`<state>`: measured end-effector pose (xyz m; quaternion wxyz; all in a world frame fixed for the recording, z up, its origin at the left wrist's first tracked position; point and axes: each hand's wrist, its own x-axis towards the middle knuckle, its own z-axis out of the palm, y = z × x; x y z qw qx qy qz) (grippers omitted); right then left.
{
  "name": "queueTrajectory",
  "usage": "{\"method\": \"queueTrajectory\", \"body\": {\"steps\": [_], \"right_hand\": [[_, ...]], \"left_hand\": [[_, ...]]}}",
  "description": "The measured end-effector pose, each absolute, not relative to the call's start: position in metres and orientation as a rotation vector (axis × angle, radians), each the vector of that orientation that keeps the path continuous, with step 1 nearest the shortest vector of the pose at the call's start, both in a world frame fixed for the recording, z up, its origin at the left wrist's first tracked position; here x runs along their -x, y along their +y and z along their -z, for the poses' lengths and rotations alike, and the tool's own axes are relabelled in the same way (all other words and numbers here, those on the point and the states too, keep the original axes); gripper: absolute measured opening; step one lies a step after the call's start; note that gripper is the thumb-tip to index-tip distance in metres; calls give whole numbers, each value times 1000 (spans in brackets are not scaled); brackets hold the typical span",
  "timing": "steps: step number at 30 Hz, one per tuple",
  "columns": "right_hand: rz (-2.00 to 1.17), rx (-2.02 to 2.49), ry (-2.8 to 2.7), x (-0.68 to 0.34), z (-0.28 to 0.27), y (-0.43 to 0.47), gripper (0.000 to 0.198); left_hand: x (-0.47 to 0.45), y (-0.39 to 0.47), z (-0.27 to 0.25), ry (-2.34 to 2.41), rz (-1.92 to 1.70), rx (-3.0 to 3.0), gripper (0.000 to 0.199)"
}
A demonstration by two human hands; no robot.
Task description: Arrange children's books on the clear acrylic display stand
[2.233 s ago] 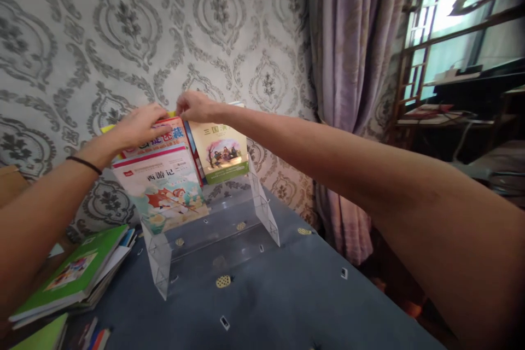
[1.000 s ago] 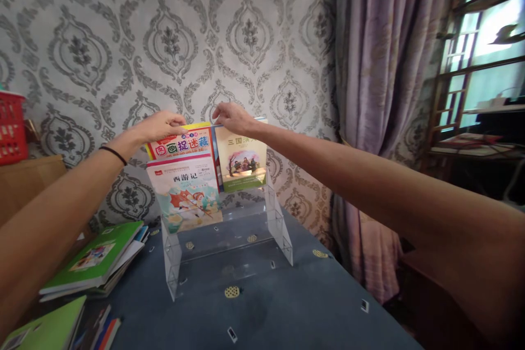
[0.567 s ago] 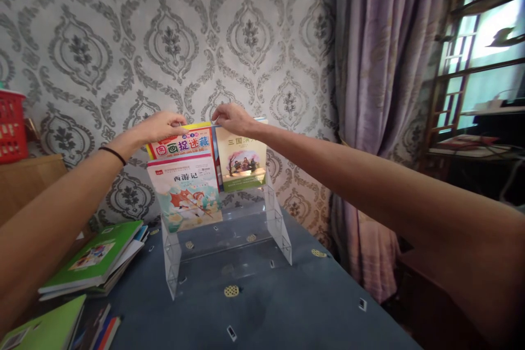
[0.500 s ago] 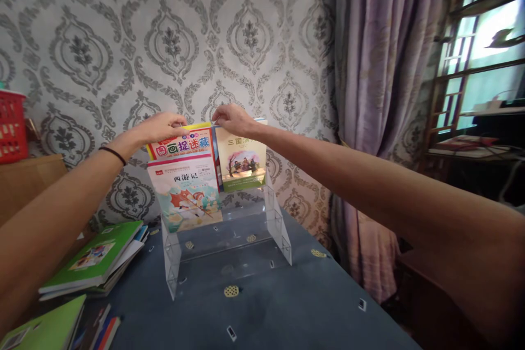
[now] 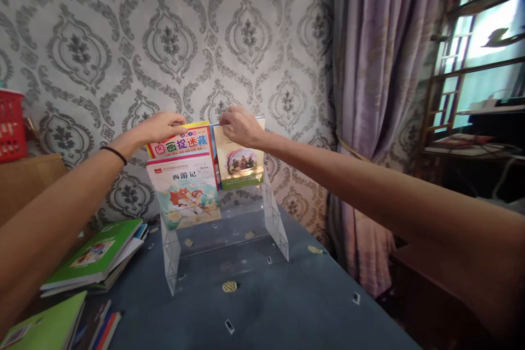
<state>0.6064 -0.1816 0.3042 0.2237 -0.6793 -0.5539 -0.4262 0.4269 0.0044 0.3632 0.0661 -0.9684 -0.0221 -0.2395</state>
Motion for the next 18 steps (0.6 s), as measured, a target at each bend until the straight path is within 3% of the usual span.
{"method": "queueTrajectory", "body": {"steps": [6,18], "right_hand": [[1236,1994,-1567,-611,-305,-182,26],[940,2097,-1512,-599,-313,-184,14]], "left_hand": [[-428,2,-363,-153,690,2853,37],[-429,6,-359,-168,700,2857,37]]}}
